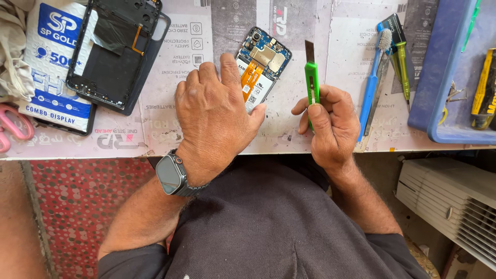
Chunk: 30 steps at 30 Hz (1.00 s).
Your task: The person uses a green utility knife to pry and separate the display assembly from the smartphone chassis. They work along the edges of the device, carefully lifting the screen while holding the phone body steady. The phone remains partially disassembled with internal components visible.
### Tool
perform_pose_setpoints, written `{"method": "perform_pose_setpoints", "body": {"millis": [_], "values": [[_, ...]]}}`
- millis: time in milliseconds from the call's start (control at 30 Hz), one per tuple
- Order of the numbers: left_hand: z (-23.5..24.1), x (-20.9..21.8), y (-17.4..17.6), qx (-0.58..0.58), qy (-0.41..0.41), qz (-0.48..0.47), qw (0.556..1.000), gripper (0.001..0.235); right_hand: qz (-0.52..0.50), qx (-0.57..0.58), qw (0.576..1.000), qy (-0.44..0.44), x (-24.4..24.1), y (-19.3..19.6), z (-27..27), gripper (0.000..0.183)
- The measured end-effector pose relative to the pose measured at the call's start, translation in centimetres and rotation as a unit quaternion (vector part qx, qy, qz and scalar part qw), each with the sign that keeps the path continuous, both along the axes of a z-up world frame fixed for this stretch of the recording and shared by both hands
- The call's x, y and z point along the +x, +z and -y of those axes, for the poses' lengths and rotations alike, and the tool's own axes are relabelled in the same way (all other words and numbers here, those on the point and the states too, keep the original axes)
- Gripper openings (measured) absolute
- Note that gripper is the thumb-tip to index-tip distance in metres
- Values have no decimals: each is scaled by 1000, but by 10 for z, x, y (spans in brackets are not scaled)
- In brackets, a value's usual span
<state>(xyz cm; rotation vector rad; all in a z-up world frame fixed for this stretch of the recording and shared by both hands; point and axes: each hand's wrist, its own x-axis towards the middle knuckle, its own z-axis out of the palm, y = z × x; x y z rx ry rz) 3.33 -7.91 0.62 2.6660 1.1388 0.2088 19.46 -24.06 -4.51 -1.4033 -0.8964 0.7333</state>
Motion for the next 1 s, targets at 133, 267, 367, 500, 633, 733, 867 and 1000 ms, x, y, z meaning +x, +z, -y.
{"method": "perform_pose_setpoints", "body": {"millis": [133, 267, 367, 500, 633, 733, 867, 1000], "values": [[-3, 1, -1, -5, 4, 21, 1000, 93, 0, -3, 1000, 3, 0, 2, 3, 27], [-11, 0, -2, -34, 4, 23, 999, 82, -11, -12, 1000, -4, 0, 1, 1, 28], [-15, 0, -1, -40, -4, 34, 999, 76, -10, -23, 1000, -7, 0, 2, 1, 29], [-19, -1, 1, -58, -14, 70, 996, 67, -17, -31, 999, -8, 1, 3, 0, 30], [-24, 0, 0, -116, -12, 85, 990, 69, -21, -31, 999, -6, 2, 3, -1, 31], [-28, -1, -3, -151, -13, 105, 983, 69, -10, -40, 999, -5, 4, 0, 0, 30], [-34, -5, -3, -206, -15, 124, 970, 56, -15, -39, 999, -5, 4, -1, 1, 30], [-38, -7, 0, -218, -28, 139, 966, 39, -13, -36, 999, -7, 4, -1, 1, 30]]}}
